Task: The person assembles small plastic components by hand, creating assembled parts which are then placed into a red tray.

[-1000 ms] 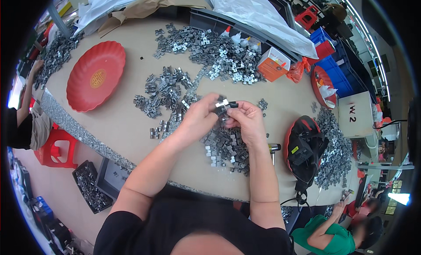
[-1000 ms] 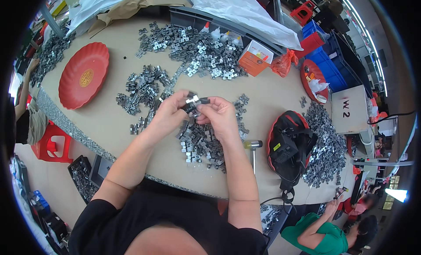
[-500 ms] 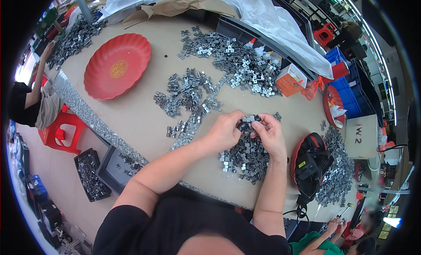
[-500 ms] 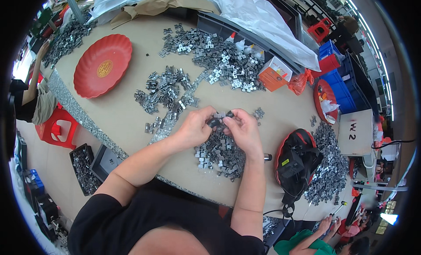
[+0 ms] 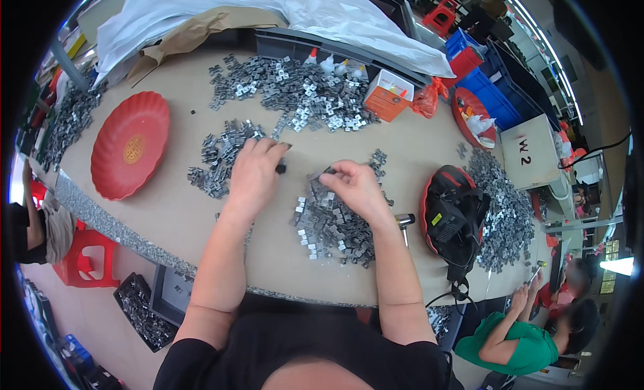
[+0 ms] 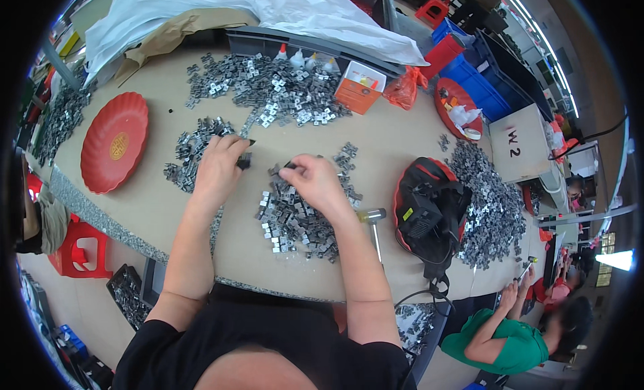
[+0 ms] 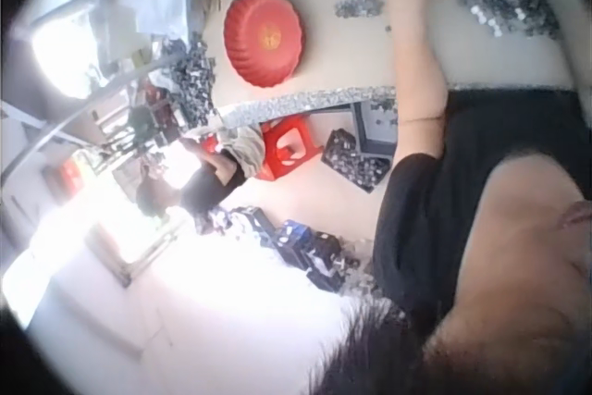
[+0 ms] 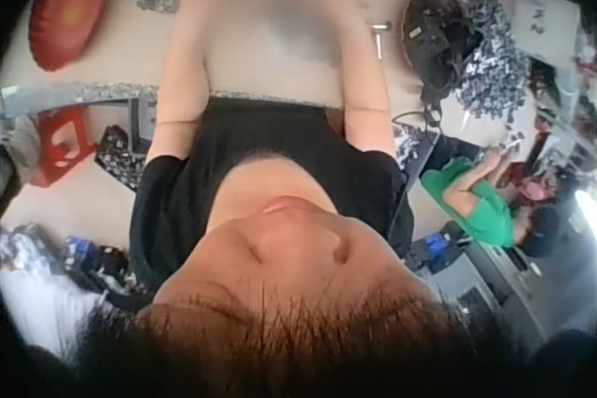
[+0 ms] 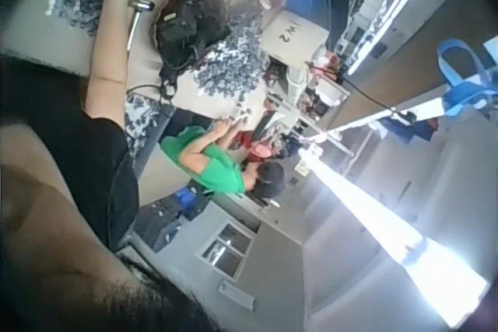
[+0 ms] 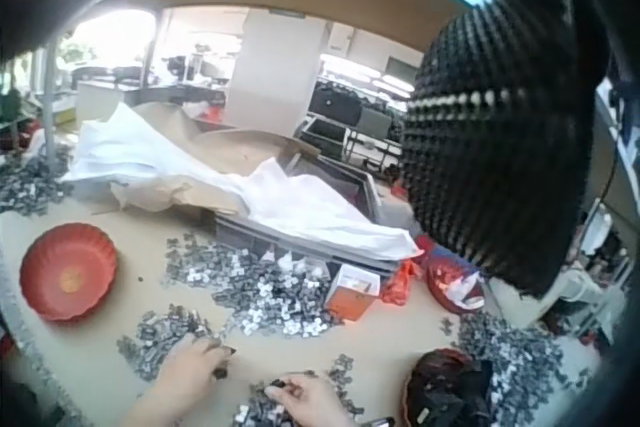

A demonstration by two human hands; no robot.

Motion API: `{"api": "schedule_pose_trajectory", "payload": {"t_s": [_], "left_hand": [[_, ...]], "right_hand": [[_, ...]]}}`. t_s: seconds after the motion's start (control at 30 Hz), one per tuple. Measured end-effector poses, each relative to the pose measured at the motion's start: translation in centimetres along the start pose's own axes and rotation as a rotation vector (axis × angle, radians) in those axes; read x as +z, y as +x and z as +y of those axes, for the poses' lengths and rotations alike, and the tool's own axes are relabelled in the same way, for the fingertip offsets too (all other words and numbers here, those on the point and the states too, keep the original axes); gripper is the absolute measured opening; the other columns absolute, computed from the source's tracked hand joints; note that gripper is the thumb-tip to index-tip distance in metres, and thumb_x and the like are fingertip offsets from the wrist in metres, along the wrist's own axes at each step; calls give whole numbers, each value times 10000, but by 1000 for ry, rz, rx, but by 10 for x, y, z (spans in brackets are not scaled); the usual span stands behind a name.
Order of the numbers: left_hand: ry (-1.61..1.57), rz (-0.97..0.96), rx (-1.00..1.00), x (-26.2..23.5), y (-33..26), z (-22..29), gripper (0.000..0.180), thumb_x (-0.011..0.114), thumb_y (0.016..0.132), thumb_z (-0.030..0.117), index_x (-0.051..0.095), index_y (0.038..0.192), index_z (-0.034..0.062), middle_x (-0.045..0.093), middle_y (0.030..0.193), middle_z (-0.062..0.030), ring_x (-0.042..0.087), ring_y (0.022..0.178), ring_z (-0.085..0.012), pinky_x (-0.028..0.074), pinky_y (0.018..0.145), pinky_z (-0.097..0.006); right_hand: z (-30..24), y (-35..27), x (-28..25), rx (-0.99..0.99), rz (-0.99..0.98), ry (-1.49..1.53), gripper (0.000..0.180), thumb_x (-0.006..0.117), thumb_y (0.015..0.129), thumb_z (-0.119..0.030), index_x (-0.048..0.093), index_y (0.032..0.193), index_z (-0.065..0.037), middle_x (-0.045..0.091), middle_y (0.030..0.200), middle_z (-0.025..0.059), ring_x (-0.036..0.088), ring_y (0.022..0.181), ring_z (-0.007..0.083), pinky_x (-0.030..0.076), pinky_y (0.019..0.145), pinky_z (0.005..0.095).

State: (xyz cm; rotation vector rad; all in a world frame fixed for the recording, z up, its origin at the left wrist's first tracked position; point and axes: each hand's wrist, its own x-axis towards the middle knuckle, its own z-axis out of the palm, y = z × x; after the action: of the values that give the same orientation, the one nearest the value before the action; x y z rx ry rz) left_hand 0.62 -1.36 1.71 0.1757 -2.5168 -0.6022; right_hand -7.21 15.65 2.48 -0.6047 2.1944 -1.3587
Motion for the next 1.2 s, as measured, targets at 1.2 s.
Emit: {"api": "schedule_pose_trajectory", "payload": {"t_s": [1.2], "left_hand": [[-1724,-226,-869,20,-8,11,157,478,774,13,533,910,-45,578,843,-111,555,756,-173,446,687,-288]], "right_hand": [[-4,6,2,-16,-23,389,392,590,723,9,401,1058,79,579,738,106,564,624,109,468,546,206]]}}
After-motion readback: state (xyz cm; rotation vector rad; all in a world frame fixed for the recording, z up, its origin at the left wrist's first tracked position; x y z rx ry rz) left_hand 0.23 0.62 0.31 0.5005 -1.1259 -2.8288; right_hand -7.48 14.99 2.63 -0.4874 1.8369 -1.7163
